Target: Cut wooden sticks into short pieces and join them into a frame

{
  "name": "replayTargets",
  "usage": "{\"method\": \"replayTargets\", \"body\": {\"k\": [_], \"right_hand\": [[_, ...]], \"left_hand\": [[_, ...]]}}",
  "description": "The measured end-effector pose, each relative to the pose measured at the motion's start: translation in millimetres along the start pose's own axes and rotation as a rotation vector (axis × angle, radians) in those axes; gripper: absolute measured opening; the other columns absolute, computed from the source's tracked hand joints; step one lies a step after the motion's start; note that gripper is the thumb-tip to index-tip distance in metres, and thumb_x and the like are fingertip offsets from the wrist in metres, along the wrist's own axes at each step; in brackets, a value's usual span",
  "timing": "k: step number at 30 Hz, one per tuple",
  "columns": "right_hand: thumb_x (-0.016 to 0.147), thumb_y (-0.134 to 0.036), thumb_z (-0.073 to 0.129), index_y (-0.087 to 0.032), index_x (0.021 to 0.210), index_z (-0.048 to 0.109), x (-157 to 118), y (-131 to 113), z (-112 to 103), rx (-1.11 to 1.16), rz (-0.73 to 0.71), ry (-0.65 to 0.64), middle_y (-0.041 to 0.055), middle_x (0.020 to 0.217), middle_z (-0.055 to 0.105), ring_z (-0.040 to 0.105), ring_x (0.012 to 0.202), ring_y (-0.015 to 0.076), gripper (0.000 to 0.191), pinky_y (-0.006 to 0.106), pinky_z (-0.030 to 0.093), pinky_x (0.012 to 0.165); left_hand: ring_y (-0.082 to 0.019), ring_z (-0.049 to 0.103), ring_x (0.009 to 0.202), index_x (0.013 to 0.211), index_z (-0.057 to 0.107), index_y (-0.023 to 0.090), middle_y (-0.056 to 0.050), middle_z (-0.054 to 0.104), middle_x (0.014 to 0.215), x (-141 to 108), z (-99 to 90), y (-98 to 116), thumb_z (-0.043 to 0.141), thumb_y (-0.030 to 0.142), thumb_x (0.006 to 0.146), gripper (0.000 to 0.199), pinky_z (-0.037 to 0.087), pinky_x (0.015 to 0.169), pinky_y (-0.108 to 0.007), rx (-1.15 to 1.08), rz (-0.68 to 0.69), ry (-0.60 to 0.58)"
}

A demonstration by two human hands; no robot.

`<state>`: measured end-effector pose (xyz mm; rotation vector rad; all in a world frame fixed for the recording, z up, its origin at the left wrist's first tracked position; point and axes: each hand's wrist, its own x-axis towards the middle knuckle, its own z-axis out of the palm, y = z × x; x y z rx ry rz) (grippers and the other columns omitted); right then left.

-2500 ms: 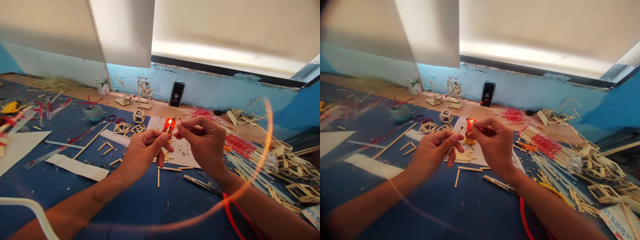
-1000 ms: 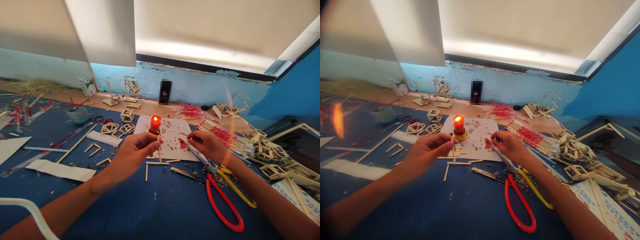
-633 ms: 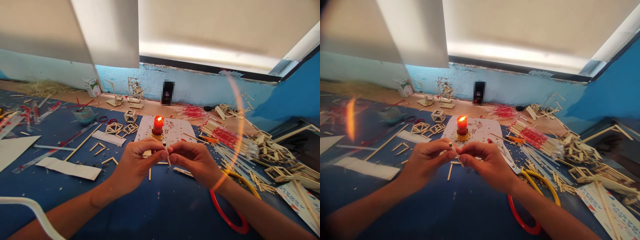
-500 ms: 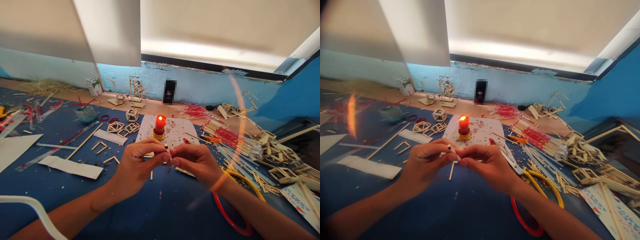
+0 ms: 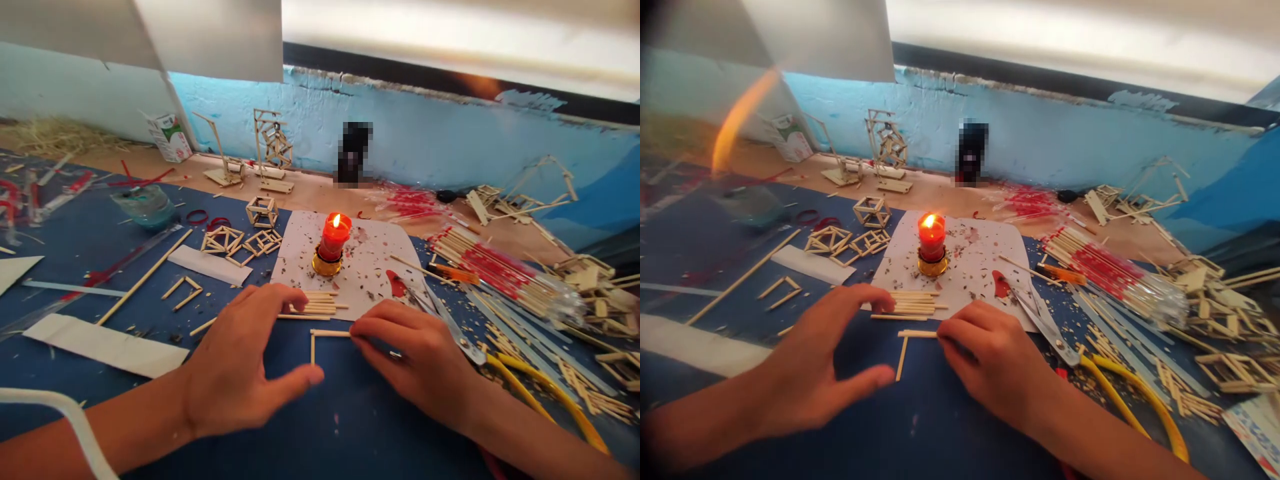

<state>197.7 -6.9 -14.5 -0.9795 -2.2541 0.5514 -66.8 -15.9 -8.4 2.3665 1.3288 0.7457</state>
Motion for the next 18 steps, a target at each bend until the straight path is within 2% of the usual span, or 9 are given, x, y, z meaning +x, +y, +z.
{"method": "replayTargets", "body": {"k": [2, 6, 12, 18], "right_hand": [[0.095, -0.013, 0.064, -0.019, 0.101, 0.073, -3, 2, 3, -0.011, -0.014, -0.013, 0.0039, 0.091, 0.072, 0.067, 0.080, 0.0162, 0.013, 0.029, 0.055, 0.073], [0.095, -0.011, 0.063, -0.019, 0.101, 0.071, -5, 4, 7, -0.010, -0.020, -0.039, 0.0045, 0.089, 0.070, 0.065, 0.078, 0.0163, 0.013, 0.029, 0.055, 0.070], [0.097, -0.012, 0.060, -0.021, 0.104, 0.069, -3, 5, 7, -0.031, -0.025, -0.061, 0.0053, 0.089, 0.073, 0.068, 0.075, 0.0173, 0.014, 0.028, 0.057, 0.064], [0.097, -0.014, 0.060, -0.022, 0.104, 0.067, -2, 5, 6, -0.042, -0.031, -0.071, 0.0055, 0.090, 0.075, 0.070, 0.077, 0.0183, 0.013, 0.029, 0.060, 0.065]], "left_hand": [[-0.030, 0.067, 0.104, 0.127, 0.049, 0.026, -0.008, 0.069, 0.117, -2, 4.6, 2, 0.082, 0.047, 0.073, 0.067, 0.054, 0.090, -0.044, 0.028, 0.047, -0.065], [-0.034, 0.067, 0.110, 0.135, 0.046, 0.028, -0.009, 0.068, 0.125, -5, 13.9, -1, 0.083, 0.046, 0.070, 0.077, 0.055, 0.092, -0.047, 0.028, 0.000, -0.127], [-0.031, 0.070, 0.101, 0.131, 0.049, 0.030, -0.005, 0.073, 0.114, -3, 18.2, -8, 0.081, 0.042, 0.073, 0.068, 0.058, 0.082, -0.042, -0.008, 0.015, -0.162], [-0.029, 0.072, 0.097, 0.129, 0.051, 0.029, -0.005, 0.075, 0.111, -2, 18.6, -8, 0.078, 0.041, 0.077, 0.060, 0.058, 0.083, -0.042, 0.041, 0.017, -0.165]]}}
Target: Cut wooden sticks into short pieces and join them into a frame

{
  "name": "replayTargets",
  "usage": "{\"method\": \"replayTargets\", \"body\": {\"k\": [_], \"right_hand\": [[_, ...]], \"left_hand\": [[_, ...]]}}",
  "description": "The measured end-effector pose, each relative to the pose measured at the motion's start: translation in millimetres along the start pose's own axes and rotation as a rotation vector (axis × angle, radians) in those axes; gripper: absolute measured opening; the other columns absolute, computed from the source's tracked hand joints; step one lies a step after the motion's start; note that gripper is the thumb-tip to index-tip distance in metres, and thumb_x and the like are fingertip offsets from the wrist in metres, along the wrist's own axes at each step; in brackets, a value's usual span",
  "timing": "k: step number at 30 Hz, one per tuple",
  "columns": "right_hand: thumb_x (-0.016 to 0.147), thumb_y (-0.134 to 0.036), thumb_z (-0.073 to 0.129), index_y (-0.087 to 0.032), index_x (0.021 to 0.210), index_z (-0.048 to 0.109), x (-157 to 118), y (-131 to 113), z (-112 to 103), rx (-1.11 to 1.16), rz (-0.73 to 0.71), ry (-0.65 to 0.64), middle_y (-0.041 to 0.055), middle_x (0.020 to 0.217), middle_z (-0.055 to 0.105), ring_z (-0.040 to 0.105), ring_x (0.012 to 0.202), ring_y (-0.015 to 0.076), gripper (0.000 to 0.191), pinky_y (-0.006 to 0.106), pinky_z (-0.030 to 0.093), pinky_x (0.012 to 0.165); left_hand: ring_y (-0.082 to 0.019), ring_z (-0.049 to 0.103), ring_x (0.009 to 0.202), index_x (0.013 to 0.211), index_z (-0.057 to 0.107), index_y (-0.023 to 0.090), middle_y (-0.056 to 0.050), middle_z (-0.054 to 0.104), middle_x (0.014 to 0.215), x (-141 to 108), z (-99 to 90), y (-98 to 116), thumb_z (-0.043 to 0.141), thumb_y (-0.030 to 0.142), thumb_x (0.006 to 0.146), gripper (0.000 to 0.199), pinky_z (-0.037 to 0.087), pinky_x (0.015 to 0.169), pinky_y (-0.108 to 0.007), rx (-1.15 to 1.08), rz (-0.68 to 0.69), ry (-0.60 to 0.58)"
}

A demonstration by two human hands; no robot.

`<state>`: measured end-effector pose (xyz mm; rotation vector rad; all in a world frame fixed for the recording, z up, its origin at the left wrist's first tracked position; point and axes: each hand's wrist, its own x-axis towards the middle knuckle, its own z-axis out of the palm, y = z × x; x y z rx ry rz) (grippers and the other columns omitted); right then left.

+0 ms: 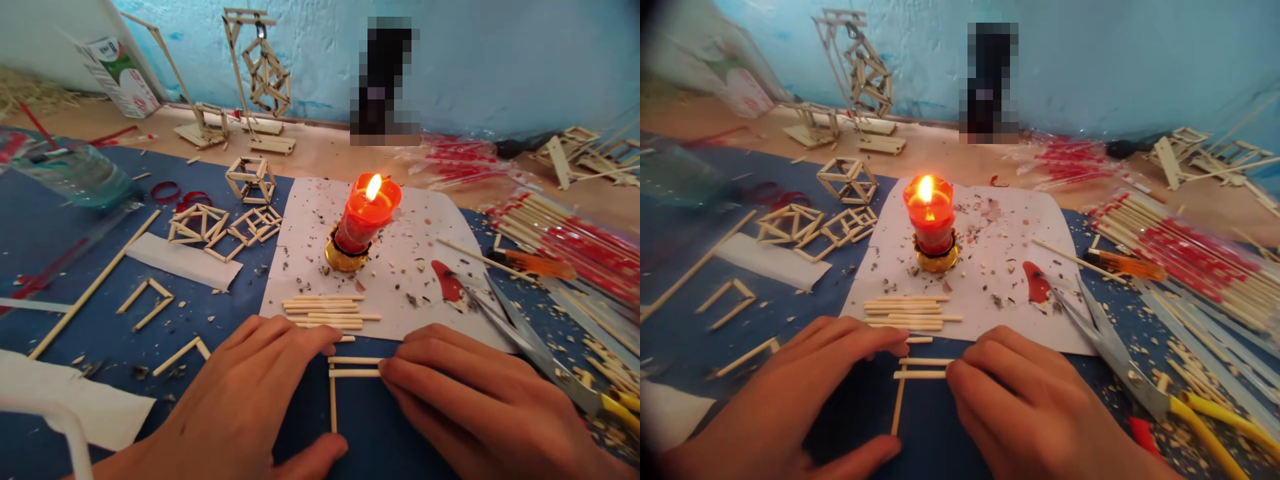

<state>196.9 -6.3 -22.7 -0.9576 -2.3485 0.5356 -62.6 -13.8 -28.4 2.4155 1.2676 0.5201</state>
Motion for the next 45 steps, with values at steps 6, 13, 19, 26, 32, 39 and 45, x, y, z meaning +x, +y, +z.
{"method": "replayTargets", "body": {"k": [6, 13, 19, 26, 32, 39, 45], "right_hand": [[0.098, -0.015, 0.058, -0.022, 0.105, 0.066, -1, 1, 0, -0.023, -0.012, -0.011, 0.0068, 0.093, 0.076, 0.071, 0.080, 0.0196, 0.012, 0.031, 0.060, 0.066], [0.098, -0.013, 0.058, -0.020, 0.107, 0.067, -1, -1, -1, -0.002, -0.002, -0.040, 0.0069, 0.092, 0.075, 0.070, 0.078, 0.0187, 0.015, 0.029, 0.060, 0.066], [0.099, -0.013, 0.056, -0.020, 0.100, 0.068, 3, -1, -1, -0.022, -0.011, -0.044, 0.0078, 0.090, 0.075, 0.070, 0.077, 0.0190, 0.014, 0.029, 0.060, 0.067], [0.101, -0.012, 0.053, -0.017, 0.099, 0.070, 3, -2, -1, -0.051, -0.013, -0.028, 0.0071, 0.091, 0.074, 0.069, 0.078, 0.0172, 0.018, 0.028, 0.059, 0.070], [0.099, -0.013, 0.059, -0.014, 0.098, 0.069, 2, -4, 2, -0.113, -0.052, 0.007, 0.0086, 0.093, 0.073, 0.068, 0.081, 0.0191, 0.010, 0.030, 0.058, 0.073], [0.094, -0.007, 0.065, -0.011, 0.106, 0.070, 5, -11, -5, -0.188, -0.134, 0.008, 0.0102, 0.096, 0.072, 0.066, 0.090, 0.0228, 0.014, 0.035, 0.056, 0.077], [0.098, -0.012, 0.060, -0.016, 0.099, 0.074, 27, -14, 4, 0.048, -0.014, -0.118, 0.0062, 0.090, 0.069, 0.063, 0.079, 0.0178, 0.015, 0.032, 0.054, 0.071]], "left_hand": [[-0.027, 0.072, 0.099, 0.130, 0.050, 0.028, -0.004, 0.074, 0.113, -1, 0.2, 1, 0.075, 0.040, 0.081, 0.057, 0.057, 0.085, -0.040, 0.010, 0.024, -0.007], [-0.027, 0.071, 0.100, 0.131, 0.049, 0.027, -0.004, 0.074, 0.113, -3, 0.0, 2, 0.076, 0.040, 0.079, 0.060, 0.057, 0.086, -0.040, 0.028, 0.042, -0.013], [-0.027, 0.070, 0.102, 0.132, 0.048, 0.028, -0.004, 0.073, 0.115, -3, 0.2, 2, 0.075, 0.036, 0.081, 0.058, 0.055, 0.090, -0.040, 0.011, 0.038, -0.018], [-0.024, 0.068, 0.103, 0.130, 0.050, 0.027, -0.001, 0.071, 0.115, -6, 0.7, 2, 0.072, 0.027, 0.083, 0.052, 0.051, 0.092, -0.038, -0.009, 0.017, -0.023], [-0.022, 0.067, 0.102, 0.124, 0.052, 0.028, 0.002, 0.071, 0.113, -6, -1.3, 2, 0.075, 0.031, 0.083, 0.047, 0.047, 0.095, -0.037, -0.042, 0.017, -0.026], [-0.023, 0.065, 0.108, 0.127, 0.050, 0.029, 0.002, 0.069, 0.118, -5, -3.4, 4, 0.076, 0.034, 0.085, 0.050, 0.045, 0.097, -0.039, -0.039, -0.013, -0.070], [-0.024, 0.063, 0.109, 0.129, 0.048, 0.030, 0.001, 0.067, 0.119, -3, -3.2, 2, 0.077, 0.032, 0.083, 0.054, 0.046, 0.097, -0.041, -0.054, -0.017, -0.067]]}}
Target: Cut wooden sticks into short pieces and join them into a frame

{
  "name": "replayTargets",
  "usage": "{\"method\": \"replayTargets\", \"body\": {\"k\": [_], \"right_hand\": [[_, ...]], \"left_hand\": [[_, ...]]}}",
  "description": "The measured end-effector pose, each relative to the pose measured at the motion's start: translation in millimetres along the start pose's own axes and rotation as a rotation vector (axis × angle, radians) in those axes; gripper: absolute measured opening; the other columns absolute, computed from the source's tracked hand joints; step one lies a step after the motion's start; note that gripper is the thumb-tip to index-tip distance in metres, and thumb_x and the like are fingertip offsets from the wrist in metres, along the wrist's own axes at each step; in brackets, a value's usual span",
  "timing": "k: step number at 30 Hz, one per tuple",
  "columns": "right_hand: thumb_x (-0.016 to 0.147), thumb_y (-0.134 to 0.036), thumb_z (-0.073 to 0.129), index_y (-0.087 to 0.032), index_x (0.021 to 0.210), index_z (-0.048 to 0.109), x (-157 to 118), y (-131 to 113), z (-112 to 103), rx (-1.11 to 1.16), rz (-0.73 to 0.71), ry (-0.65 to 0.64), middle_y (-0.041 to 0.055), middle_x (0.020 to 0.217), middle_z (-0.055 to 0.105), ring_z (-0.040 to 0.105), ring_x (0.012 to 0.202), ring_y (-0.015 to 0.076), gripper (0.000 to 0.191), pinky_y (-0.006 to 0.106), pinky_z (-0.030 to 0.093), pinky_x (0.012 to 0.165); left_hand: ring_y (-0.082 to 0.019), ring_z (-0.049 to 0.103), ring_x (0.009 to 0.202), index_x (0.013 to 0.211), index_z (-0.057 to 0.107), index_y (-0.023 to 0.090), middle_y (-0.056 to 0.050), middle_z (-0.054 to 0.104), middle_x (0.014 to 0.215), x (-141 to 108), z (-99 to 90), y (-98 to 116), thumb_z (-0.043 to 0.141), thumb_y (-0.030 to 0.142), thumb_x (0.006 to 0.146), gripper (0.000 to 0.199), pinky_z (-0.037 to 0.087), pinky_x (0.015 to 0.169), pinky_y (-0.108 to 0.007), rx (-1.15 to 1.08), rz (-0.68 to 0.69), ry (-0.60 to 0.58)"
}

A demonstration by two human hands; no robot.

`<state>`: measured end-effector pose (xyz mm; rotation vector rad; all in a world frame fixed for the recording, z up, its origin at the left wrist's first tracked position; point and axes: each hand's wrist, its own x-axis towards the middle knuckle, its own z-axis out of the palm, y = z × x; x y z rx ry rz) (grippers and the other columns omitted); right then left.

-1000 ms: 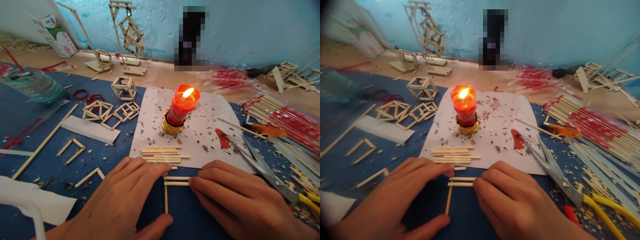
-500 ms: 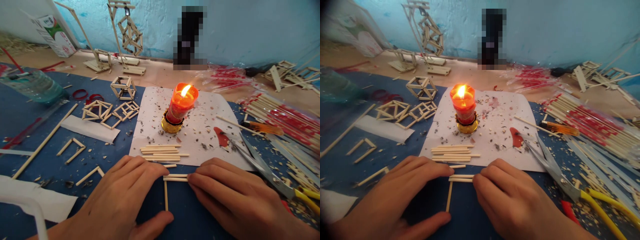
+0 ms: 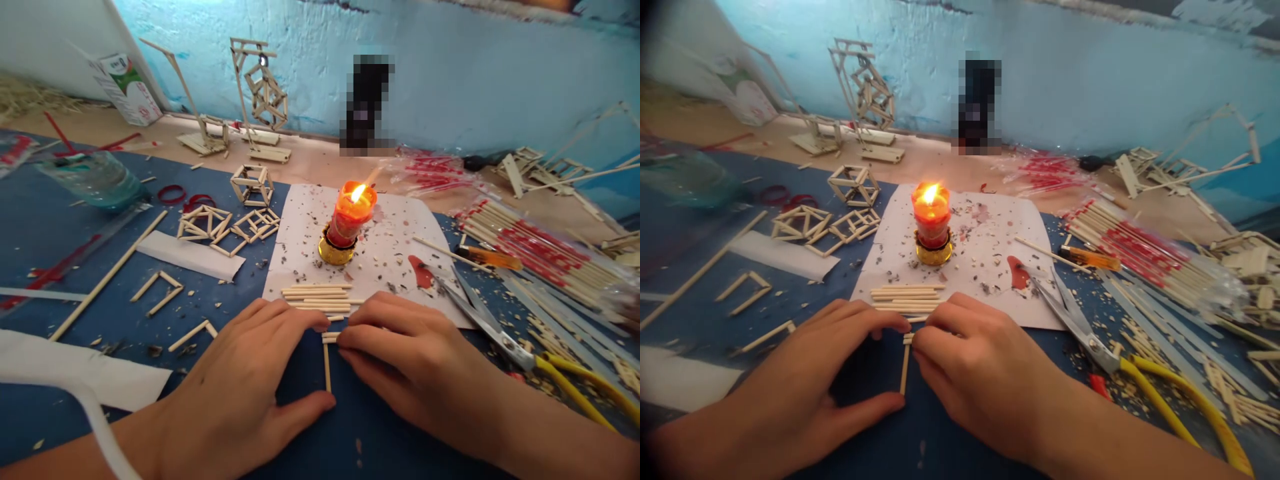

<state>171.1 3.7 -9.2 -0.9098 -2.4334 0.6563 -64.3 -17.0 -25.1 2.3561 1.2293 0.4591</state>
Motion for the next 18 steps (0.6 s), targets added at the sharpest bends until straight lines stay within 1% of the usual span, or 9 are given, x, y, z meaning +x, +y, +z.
{"method": "replayTargets", "body": {"k": [3, 6, 10, 13, 18], "right_hand": [[0.098, -0.016, 0.061, -0.017, 0.097, 0.074, 4, 6, 9, 0.063, 0.014, 0.006, 0.0054, 0.089, 0.068, 0.063, 0.081, 0.0169, 0.013, 0.031, 0.053, 0.073], [0.098, -0.016, 0.062, -0.016, 0.096, 0.073, 4, 10, 14, 0.077, 0.006, 0.009, 0.0054, 0.090, 0.068, 0.063, 0.081, 0.0168, 0.012, 0.030, 0.052, 0.073], [0.099, -0.014, 0.061, -0.015, 0.096, 0.073, 3, 11, 16, 0.057, -0.027, 0.025, 0.0060, 0.089, 0.068, 0.063, 0.080, 0.0170, 0.012, 0.030, 0.052, 0.073], [0.099, -0.015, 0.061, -0.014, 0.096, 0.073, 4, 11, 16, 0.048, -0.034, 0.010, 0.0061, 0.089, 0.068, 0.063, 0.080, 0.0173, 0.012, 0.030, 0.052, 0.073], [0.099, -0.015, 0.061, -0.015, 0.098, 0.072, 5, 12, 18, 0.056, -0.037, 0.007, 0.0051, 0.090, 0.069, 0.063, 0.082, 0.0165, 0.012, 0.029, 0.053, 0.075]], "left_hand": [[-0.023, 0.063, 0.110, 0.129, 0.048, 0.031, 0.002, 0.067, 0.120, 0, 0.6, 0, 0.078, 0.032, 0.083, 0.055, 0.047, 0.097, -0.041, -0.011, 0.003, 0.008], [-0.022, 0.064, 0.110, 0.128, 0.049, 0.031, 0.003, 0.068, 0.121, -1, 0.7, 0, 0.079, 0.031, 0.082, 0.055, 0.047, 0.097, -0.040, -0.024, -0.004, 0.009], [-0.022, 0.065, 0.109, 0.126, 0.050, 0.029, 0.003, 0.068, 0.120, 0, 1.3, 1, 0.082, 0.029, 0.079, 0.057, 0.049, 0.096, -0.039, -0.031, 0.000, 0.026], [-0.022, 0.065, 0.109, 0.126, 0.050, 0.028, 0.002, 0.069, 0.120, 1, 2.5, 1, 0.083, 0.029, 0.077, 0.059, 0.050, 0.096, -0.039, -0.029, 0.004, 0.041], [-0.022, 0.065, 0.106, 0.124, 0.051, 0.029, 0.002, 0.069, 0.116, 0, 2.7, 1, 0.082, 0.028, 0.078, 0.056, 0.050, 0.092, -0.039, -0.032, 0.008, 0.037]]}}
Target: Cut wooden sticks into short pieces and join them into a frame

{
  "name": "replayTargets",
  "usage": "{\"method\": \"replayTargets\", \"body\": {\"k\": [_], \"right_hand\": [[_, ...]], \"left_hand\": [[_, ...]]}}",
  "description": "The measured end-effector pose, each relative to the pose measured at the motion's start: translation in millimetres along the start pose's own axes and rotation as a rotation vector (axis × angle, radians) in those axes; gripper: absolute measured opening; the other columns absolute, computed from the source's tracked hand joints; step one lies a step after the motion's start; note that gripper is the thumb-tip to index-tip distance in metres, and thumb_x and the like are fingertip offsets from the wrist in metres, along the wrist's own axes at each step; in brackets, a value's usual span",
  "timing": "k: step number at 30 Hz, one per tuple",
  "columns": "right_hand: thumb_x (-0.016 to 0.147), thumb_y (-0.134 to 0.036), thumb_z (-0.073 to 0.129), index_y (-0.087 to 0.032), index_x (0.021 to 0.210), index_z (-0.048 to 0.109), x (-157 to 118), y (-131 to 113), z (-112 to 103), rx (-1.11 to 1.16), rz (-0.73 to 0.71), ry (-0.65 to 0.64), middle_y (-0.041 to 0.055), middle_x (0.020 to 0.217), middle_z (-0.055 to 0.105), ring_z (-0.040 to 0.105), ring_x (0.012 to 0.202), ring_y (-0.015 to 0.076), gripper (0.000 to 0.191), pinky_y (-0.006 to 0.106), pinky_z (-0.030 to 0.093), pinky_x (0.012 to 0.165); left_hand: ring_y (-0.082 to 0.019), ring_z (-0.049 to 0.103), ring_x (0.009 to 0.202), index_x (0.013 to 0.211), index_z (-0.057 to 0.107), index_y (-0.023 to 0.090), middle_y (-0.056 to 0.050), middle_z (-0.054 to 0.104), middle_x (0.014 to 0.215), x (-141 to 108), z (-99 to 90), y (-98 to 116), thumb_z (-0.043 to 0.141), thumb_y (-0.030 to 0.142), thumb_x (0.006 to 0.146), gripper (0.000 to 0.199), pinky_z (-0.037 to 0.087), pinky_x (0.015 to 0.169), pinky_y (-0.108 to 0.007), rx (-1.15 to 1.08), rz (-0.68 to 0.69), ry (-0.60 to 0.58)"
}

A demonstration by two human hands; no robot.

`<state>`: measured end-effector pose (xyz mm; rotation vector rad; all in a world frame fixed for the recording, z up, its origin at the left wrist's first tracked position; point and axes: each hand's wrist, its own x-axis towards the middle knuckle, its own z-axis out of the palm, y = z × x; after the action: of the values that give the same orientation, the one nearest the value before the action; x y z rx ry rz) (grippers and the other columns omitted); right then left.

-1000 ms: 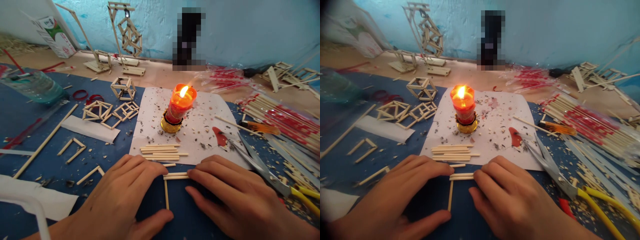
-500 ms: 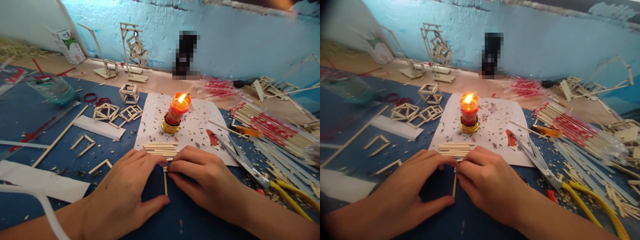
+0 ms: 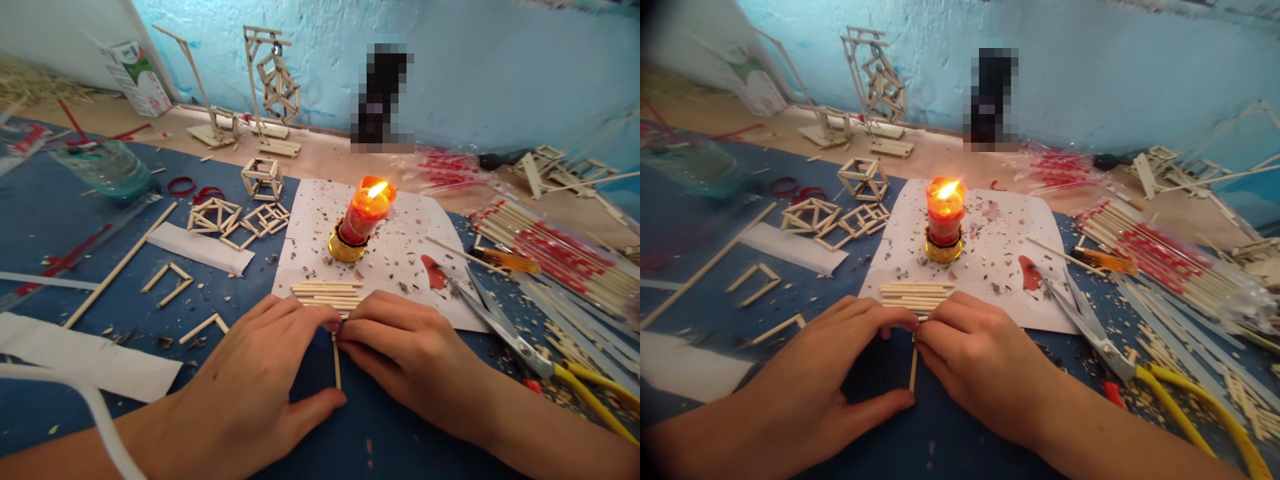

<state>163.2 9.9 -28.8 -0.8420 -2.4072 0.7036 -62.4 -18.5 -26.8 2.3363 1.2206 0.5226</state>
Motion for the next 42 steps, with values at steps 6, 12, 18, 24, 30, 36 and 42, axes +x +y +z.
{"method": "replayTargets", "body": {"k": [6, 12, 18, 24, 30, 36, 42], "right_hand": [[0.100, -0.016, 0.061, -0.015, 0.099, 0.073, 0, 1, 1, 0.009, 0.007, 0.003, 0.0048, 0.089, 0.069, 0.064, 0.081, 0.0163, 0.012, 0.030, 0.054, 0.073], [0.095, -0.011, 0.065, -0.014, 0.104, 0.074, -2, -7, -13, -0.074, -0.061, 0.061, 0.0082, 0.095, 0.073, 0.066, 0.087, 0.0196, 0.013, 0.033, 0.058, 0.076], [0.094, -0.006, 0.064, -0.007, 0.104, 0.075, -1, -3, -11, -0.168, -0.253, -0.002, 0.0126, 0.100, 0.075, 0.068, 0.090, 0.0225, 0.015, 0.036, 0.062, 0.077], [0.096, -0.008, 0.063, -0.006, 0.107, 0.075, -1, 0, -8, -0.195, -0.255, -0.013, 0.0115, 0.096, 0.076, 0.069, 0.086, 0.0218, 0.017, 0.036, 0.063, 0.075], [0.098, -0.008, 0.059, -0.008, 0.106, 0.075, -1, 2, -8, -0.182, -0.238, -0.022, 0.0108, 0.098, 0.075, 0.068, 0.086, 0.0208, 0.018, 0.035, 0.063, 0.074], [0.098, -0.008, 0.058, -0.010, 0.101, 0.075, -1, -3, -6, -0.211, -0.235, -0.042, 0.0099, 0.097, 0.075, 0.067, 0.085, 0.0203, 0.017, 0.035, 0.062, 0.075], [0.099, -0.018, 0.061, -0.017, 0.101, 0.075, -12, -4, -67, -0.225, -0.060, 0.045, 0.0056, 0.097, 0.075, 0.069, 0.086, 0.0162, 0.014, 0.029, 0.056, 0.076]], "left_hand": [[-0.022, 0.065, 0.107, 0.126, 0.048, 0.030, 0.003, 0.068, 0.118, 0, -1.2, 0, 0.080, 0.028, 0.080, 0.056, 0.048, 0.095, -0.039, -0.011, -0.005, -0.017], [-0.023, 0.064, 0.108, 0.129, 0.046, 0.030, 0.002, 0.068, 0.119, 1, -0.7, -2, 0.080, 0.031, 0.081, 0.059, 0.048, 0.094, -0.040, 0.007, -0.008, -0.032], [-0.023, 0.064, 0.108, 0.128, 0.047, 0.031, 0.002, 0.068, 0.119, 0, -0.6, -3, 0.081, 0.030, 0.080, 0.059, 0.049, 0.094, -0.040, -0.004, -0.007, -0.027], [-0.025, 0.065, 0.109, 0.129, 0.047, 0.029, 0.000, 0.068, 0.120, 0, -0.2, -3, 0.081, 0.031, 0.081, 0.059, 0.049, 0.096, -0.042, 0.015, -0.004, -0.032], [-0.026, 0.065, 0.108, 0.128, 0.049, 0.028, -0.002, 0.069, 0.117, -1, 0.1, -1, 0.081, 0.029, 0.080, 0.058, 0.050, 0.097, -0.044, 0.020, -0.016, -0.027], [-0.026, 0.065, 0.107, 0.126, 0.051, 0.028, -0.002, 0.069, 0.116, 1, -1.9, 0, 0.080, 0.030, 0.081, 0.054, 0.051, 0.095, -0.043, 0.005, -0.019, -0.040], [-0.027, 0.067, 0.103, 0.123, 0.056, 0.027, -0.003, 0.071, 0.113, 2, -4.1, -2, 0.077, 0.033, 0.082, 0.046, 0.051, 0.094, -0.043, 0.020, -0.012, -0.039]]}}
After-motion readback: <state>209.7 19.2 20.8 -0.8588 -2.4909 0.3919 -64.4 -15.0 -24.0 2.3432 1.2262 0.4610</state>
